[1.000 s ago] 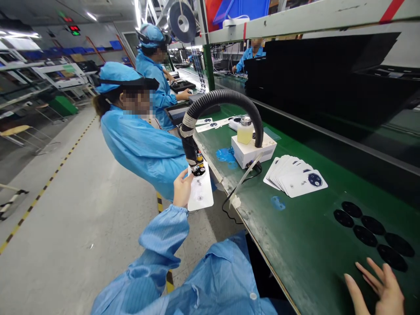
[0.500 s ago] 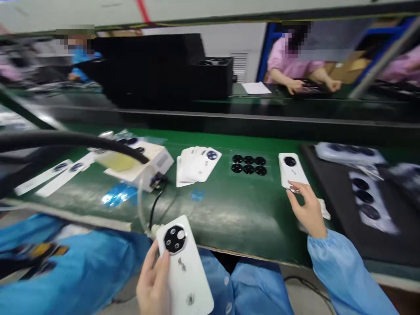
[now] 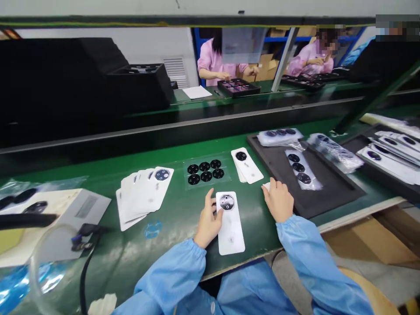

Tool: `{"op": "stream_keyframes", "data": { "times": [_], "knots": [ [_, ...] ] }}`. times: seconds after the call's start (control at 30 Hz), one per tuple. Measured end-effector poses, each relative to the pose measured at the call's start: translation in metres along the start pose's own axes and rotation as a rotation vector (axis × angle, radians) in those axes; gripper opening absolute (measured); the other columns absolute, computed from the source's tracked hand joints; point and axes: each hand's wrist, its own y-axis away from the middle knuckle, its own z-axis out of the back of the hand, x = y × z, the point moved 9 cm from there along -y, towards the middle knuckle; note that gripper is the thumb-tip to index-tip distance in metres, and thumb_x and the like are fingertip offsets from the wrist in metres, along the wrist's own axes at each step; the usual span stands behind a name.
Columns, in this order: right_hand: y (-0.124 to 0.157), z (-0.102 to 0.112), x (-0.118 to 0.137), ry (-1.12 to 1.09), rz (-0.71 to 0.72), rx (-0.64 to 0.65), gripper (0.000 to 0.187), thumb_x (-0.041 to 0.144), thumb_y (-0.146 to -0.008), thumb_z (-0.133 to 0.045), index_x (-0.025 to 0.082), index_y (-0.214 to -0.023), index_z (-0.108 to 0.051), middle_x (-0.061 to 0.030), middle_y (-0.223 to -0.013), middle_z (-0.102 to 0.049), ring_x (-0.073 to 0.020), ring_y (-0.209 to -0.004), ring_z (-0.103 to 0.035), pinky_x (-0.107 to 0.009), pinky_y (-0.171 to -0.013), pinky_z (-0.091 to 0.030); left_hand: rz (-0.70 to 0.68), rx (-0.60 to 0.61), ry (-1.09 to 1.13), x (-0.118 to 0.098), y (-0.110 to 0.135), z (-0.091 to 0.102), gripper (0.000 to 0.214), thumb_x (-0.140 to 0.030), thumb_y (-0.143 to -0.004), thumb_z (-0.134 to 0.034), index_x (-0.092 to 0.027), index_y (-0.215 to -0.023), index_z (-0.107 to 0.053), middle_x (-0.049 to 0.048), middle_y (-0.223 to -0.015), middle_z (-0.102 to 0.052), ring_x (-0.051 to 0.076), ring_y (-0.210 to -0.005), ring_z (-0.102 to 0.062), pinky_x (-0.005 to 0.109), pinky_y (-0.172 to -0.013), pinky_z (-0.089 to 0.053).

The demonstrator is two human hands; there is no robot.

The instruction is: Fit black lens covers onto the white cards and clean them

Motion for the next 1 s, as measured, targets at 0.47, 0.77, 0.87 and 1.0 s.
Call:
{"op": "stream_keyframes", "data": {
  "times": [0.47,0.77,0.87,1.0],
  "knots": [
    [-0.011,0.02,0.116,-1.091,-0.016,0.48,0.024,0.043,-0.083,-0.066,0.02,-0.091,-0.065,-0.0077,-0.112,-0.063,-0.0192,-0.093,-0.061,-0.03,-0.073,-0.049,-0.429,-0.042,-0.095,-0.119,0.008,0.022,0.031,-0.026,-0.091,-0.053,-0.024,-0.122,-0.05,0.0073,-0.118,-0.056,0.016,-0.094,-0.058,0.034,-0.082,-0.05],
    [0.008,0.017,0.165,-1.311,-0.042,0.721,0.015,0.033,-0.087,-0.065,0.019,-0.085,-0.061,-0.0009,-0.076,-0.064,-0.0107,-0.068,-0.059,-0.023,-0.063,-0.046,-0.656,0.019,-0.118,-0.16,0.016,0.025,0.029,-0.022,-0.092,-0.054,-0.022,-0.121,-0.049,0.0083,-0.113,-0.057,0.017,-0.102,-0.057,0.032,-0.083,-0.052],
    [0.0,0.014,0.161,-1.279,-0.009,0.666,0.016,0.035,-0.086,-0.066,0.019,-0.086,-0.061,-0.0011,-0.073,-0.063,-0.0125,-0.068,-0.061,-0.025,-0.063,-0.048,-0.669,0.145,-0.248,-0.138,0.004,0.023,0.034,-0.027,-0.089,-0.057,-0.021,-0.122,-0.051,0.0093,-0.117,-0.058,0.02,-0.108,-0.057,0.036,-0.089,-0.051],
    [-0.019,-0.01,0.14,-1.137,0.04,0.517,0.022,0.037,-0.081,-0.07,0.017,-0.086,-0.063,-0.0007,-0.071,-0.062,-0.0129,-0.061,-0.06,-0.026,-0.057,-0.049,-0.619,0.315,-0.446,-0.082,-0.012,0.017,0.069,-0.037,-0.078,-0.071,-0.021,-0.137,-0.041,0.0138,-0.137,-0.05,0.029,-0.125,-0.049,0.048,-0.103,-0.042]
  ]
}}
